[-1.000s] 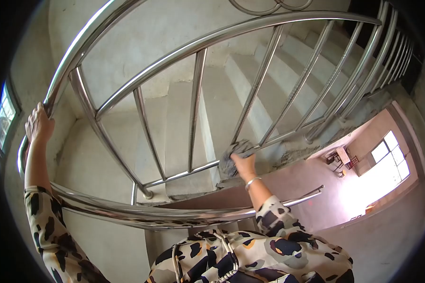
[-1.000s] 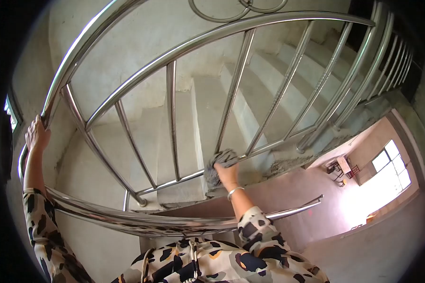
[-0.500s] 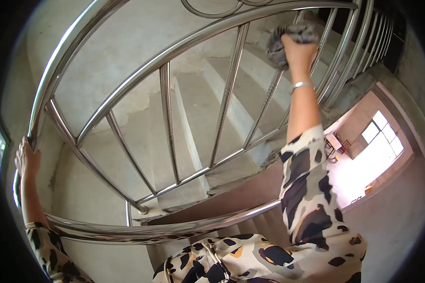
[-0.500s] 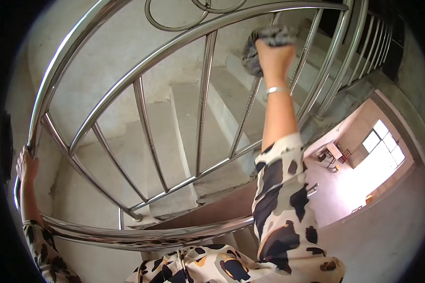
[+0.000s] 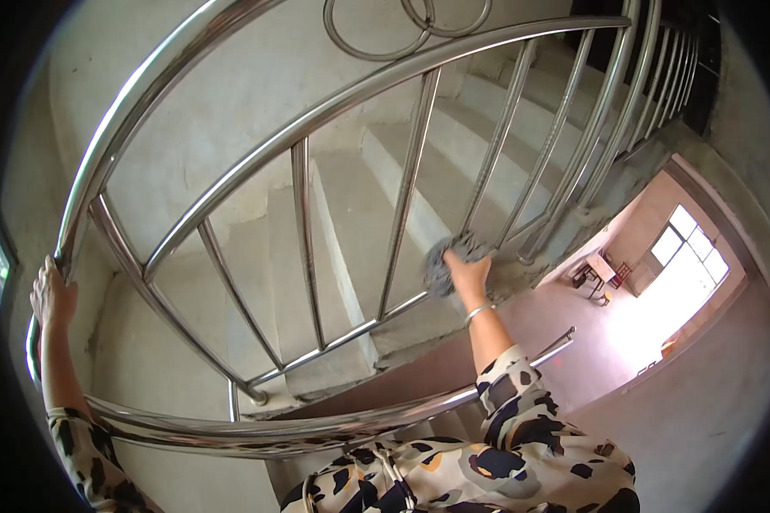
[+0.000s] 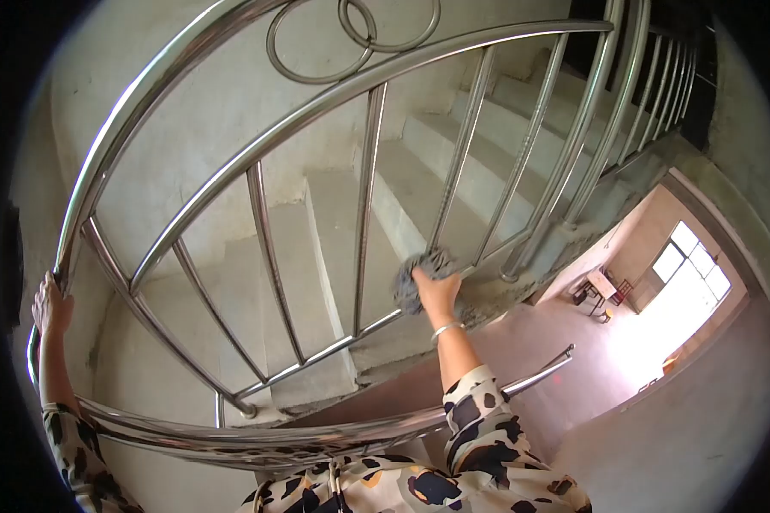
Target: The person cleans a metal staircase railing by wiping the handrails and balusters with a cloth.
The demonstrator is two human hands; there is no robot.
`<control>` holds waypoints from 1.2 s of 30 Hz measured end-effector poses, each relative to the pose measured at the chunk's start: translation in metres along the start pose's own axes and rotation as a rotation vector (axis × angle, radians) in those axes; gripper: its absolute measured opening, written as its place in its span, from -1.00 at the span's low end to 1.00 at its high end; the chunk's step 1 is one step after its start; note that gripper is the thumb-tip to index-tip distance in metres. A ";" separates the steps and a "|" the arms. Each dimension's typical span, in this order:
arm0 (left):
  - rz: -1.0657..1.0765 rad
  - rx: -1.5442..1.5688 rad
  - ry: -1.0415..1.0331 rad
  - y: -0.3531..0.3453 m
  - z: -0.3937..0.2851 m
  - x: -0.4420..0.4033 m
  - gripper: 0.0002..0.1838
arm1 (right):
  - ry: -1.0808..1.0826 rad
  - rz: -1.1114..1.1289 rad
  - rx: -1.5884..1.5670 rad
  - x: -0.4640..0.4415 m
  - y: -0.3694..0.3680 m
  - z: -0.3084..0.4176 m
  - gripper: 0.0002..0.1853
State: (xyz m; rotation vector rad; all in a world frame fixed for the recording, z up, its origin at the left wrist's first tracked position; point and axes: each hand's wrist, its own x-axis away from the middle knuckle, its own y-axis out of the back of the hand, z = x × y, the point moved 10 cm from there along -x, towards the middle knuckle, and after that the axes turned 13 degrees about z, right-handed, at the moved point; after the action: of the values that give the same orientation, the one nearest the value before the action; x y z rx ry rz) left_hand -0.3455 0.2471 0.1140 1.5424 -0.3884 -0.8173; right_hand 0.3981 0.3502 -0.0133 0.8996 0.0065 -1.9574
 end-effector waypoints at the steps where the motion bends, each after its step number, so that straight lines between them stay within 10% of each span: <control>1: -0.008 0.010 -0.001 0.001 -0.001 0.001 -0.23 | 0.058 -0.053 -0.078 -0.018 0.016 0.032 -0.74; 11: 0.009 0.029 0.005 -0.005 0.004 -0.001 -0.22 | 0.431 -0.306 0.108 -0.172 0.112 0.251 -0.60; 16: -0.117 -0.017 -0.016 -0.012 0.010 -0.014 -0.24 | 0.278 -0.422 0.038 -0.123 0.076 0.122 -0.55; 22: -0.116 -0.051 -0.029 -0.014 0.010 -0.018 -0.24 | -0.049 0.045 0.339 0.018 -0.021 -0.036 -0.36; 25: -0.112 -0.049 -0.010 -0.016 0.012 -0.018 -0.24 | -0.231 0.317 -0.003 0.020 -0.018 -0.041 -0.54; 29: -0.085 0.001 -0.015 -0.019 0.013 -0.020 -0.23 | -0.107 -0.085 -0.444 -0.057 0.078 0.021 -0.64; 34: -0.140 0.004 -0.020 -0.033 0.023 -0.033 -0.23 | 0.486 -0.632 0.129 -0.194 0.228 0.195 -0.61; 36: -0.171 -0.005 -0.033 -0.035 0.026 -0.035 -0.23 | 0.373 -0.542 0.565 -0.251 0.237 0.243 -0.49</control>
State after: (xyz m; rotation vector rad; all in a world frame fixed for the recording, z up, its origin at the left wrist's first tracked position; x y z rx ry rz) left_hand -0.3951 0.2570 0.0906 1.5744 -0.2809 -0.9767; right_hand 0.5059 0.3237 0.3940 1.7762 -0.1001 -2.2945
